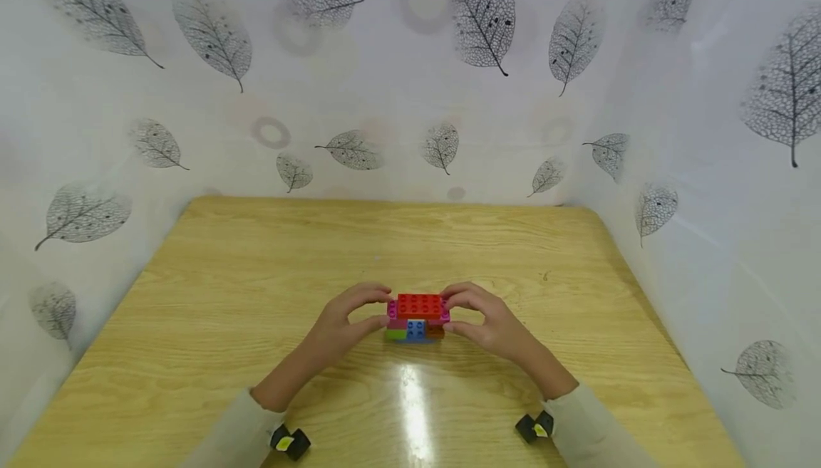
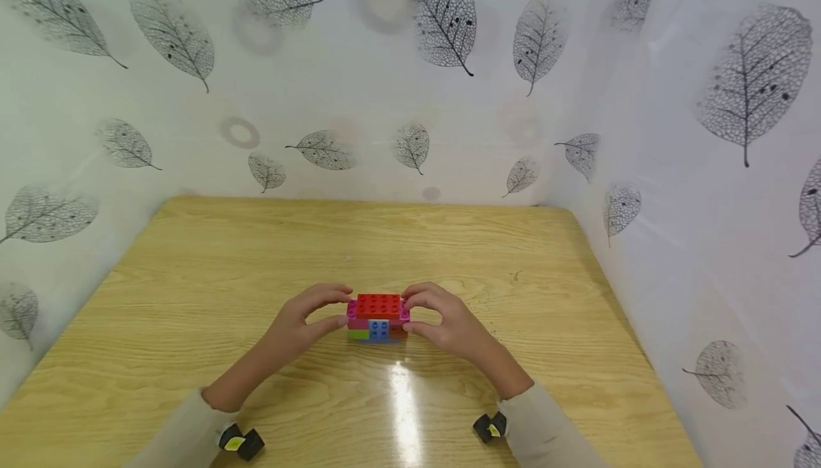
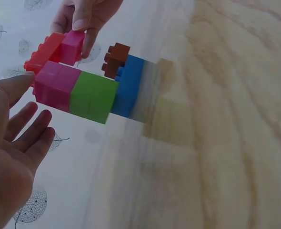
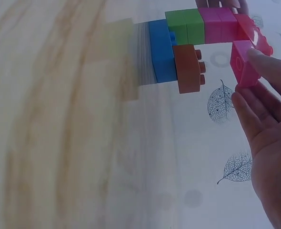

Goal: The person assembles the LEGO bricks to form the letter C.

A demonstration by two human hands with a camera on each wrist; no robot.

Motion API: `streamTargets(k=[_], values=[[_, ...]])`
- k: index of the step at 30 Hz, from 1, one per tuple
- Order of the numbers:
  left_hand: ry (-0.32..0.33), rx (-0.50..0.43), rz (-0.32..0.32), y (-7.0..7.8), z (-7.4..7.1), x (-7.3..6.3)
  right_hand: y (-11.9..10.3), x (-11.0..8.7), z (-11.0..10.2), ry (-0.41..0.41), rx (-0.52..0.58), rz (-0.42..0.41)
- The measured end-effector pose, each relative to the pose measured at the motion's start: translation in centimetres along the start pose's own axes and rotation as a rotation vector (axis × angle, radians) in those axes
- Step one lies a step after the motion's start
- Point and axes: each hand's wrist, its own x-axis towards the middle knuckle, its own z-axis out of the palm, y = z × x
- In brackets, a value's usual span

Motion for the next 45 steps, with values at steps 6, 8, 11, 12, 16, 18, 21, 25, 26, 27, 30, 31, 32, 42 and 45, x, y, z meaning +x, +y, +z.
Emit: streamTargets(k=[6, 8, 11, 12, 16, 18, 21, 25, 26, 27, 30, 31, 32, 42, 45], values=[[-0.027, -0.023, 0.014, -1.0, 0.3, -0.4, 0.2, 0.1, 0.0, -0.014, 0.031, -0.009], [-0.028, -0.046, 0.015, -1.1, 0.5, -0.3, 0.3, 0.0, 0.0, -0.014, 0.034, -0.016], [-0.024, -0.068, 0.005, -1.0, 0.6, -0.1, 0.4, 0.0, 0.0, -0.008, 0.04, -0.021], [-0.023, -0.073, -0.004, -1.0, 0.6, -0.1, 0.4, 0.1, 0.0, -0.007, 0.045, -0.016], [-0.025, -0.095, -0.044, -0.9, 0.5, 0.6, 0.4, 0.5, -0.2, -0.001, 0.098, 0.056], [-0.023, -0.108, -0.082, -1.1, 0.5, 1.1, 0.6, 0.9, -0.3, -0.008, 0.138, 0.114], [-0.019, -0.143, -0.163, -1.4, 0.4, 1.9, 1.2, 1.5, -0.4, -0.011, 0.183, 0.18], [-0.019, -0.197, -0.251, -2.0, 0.3, 3.0, 2.2, 2.4, -0.4, 0.0, 0.222, 0.255], [-0.022, -0.203, -0.264, -2.2, 0.3, 3.3, 2.4, 2.6, -0.4, 0.005, 0.233, 0.274], [-0.023, -0.21, -0.277, -2.4, 0.2, 3.5, 2.5, 2.8, -0.4, 0.01, 0.244, 0.299], [-0.032, -0.219, -0.314, -2.9, 0.2, 4.3, 3.0, 3.3, -0.4, 0.029, 0.279, 0.374], [-0.036, -0.221, -0.327, -3.0, 0.2, 4.5, 3.2, 3.5, -0.4, 0.035, 0.289, 0.392], [-0.038, -0.218, -0.34, -3.2, 0.2, 4.7, 3.3, 3.6, -0.4, 0.039, 0.29, 0.41], [-0.053, -0.157, -0.377, -5.3, 0.2, 6.3, 4.9, 4.7, -0.1, 0.022, 0.148, 0.54], [-0.051, -0.123, -0.38, -5.8, 0.2, 6.7, 5.4, 4.9, 0.1, 0.014, 0.142, 0.567]])
